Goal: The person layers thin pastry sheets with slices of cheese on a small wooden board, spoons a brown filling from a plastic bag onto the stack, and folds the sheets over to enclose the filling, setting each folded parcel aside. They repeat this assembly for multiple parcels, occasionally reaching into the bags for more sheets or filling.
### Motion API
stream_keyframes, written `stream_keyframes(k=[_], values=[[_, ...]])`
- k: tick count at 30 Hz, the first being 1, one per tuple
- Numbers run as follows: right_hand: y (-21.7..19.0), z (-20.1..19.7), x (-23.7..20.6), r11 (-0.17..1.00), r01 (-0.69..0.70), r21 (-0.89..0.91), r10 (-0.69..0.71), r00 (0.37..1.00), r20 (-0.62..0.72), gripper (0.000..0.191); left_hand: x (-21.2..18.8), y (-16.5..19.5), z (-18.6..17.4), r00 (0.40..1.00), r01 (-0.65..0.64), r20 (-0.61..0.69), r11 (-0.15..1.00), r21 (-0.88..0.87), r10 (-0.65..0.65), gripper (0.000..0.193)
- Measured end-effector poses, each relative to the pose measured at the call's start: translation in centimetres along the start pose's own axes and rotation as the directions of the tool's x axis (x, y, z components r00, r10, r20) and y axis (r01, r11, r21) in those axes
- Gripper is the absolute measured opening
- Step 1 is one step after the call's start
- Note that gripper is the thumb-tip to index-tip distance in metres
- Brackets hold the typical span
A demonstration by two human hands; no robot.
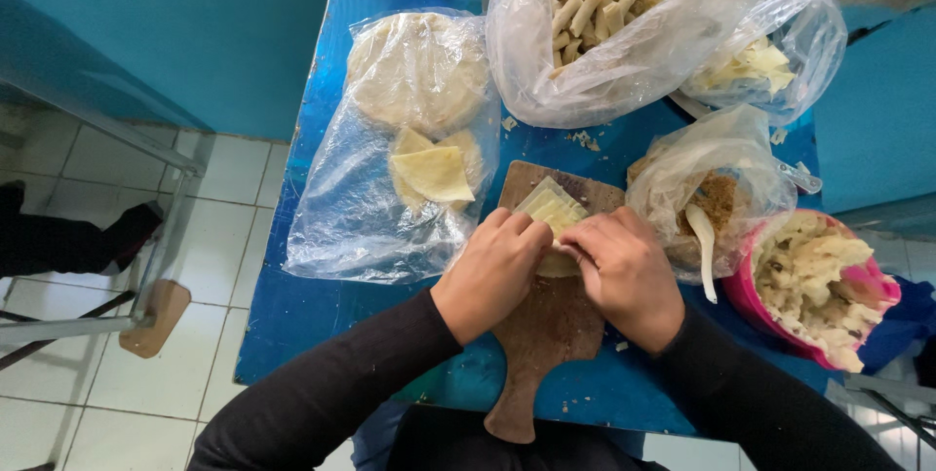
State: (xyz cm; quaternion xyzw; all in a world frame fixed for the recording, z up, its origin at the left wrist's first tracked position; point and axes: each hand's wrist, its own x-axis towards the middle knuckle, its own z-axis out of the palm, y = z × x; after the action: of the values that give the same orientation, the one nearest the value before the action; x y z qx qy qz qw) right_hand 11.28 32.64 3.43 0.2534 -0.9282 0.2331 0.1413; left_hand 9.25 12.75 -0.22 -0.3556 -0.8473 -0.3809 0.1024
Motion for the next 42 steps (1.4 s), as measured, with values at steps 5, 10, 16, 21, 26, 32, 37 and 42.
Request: stream_keyframes(k=[5,10,16,21,26,32,37,42], values=[[0.2,0.5,-0.1,0.998,0.027,-0.057,-0.031,0.998,-0.062,0.025,0.2,0.0,0.2,0.999,0.004,-0.051,0.998,0.066,-0.001,0.012],[-0.3,0.7,-0.9,0.957,0.13,-0.26,-0.144,0.989,-0.038,0.043,0.1,0.1,0.0,0.997,0.037,-0.065,0.998,0.041,-0.034,0.019],[-0.3,1.4,-0.4,0.953,0.069,-0.294,-0.085,0.995,-0.043,0.046,0.3,0.0,-0.4,0.991,0.079,-0.103,0.996,-0.028,-0.082,0.035],[0.6,1.0,0.7,0.991,-0.115,0.071,0.123,0.984,-0.125,0.035,0.6,0.5,-0.8,0.989,0.08,-0.126,0.996,-0.023,-0.083,0.037],[0.6,-0.6,0.3,0.722,-0.494,0.484,0.478,0.862,0.168,0.033,1.2,1.2,-1.8,0.971,-0.125,-0.214,0.99,-0.061,0.109,0.041],[1.4,-6.3,-3.1,0.972,-0.2,0.125,0.2,0.98,0.011,0.038,1.4,3.5,-4.7,0.968,-0.219,-0.122,0.976,0.003,0.217,0.035],[4.4,-9.8,-6.1,0.961,-0.073,-0.265,0.114,0.983,0.142,0.056,4.4,2.6,-7.7,0.882,-0.27,-0.372,0.957,0.103,0.289,0.024],[6.1,-8.4,-6.9,0.939,-0.092,-0.33,0.145,0.98,0.138,0.036,14.2,-0.2,-7.3,0.803,-0.248,-0.486,0.934,0.256,0.346,0.031]])
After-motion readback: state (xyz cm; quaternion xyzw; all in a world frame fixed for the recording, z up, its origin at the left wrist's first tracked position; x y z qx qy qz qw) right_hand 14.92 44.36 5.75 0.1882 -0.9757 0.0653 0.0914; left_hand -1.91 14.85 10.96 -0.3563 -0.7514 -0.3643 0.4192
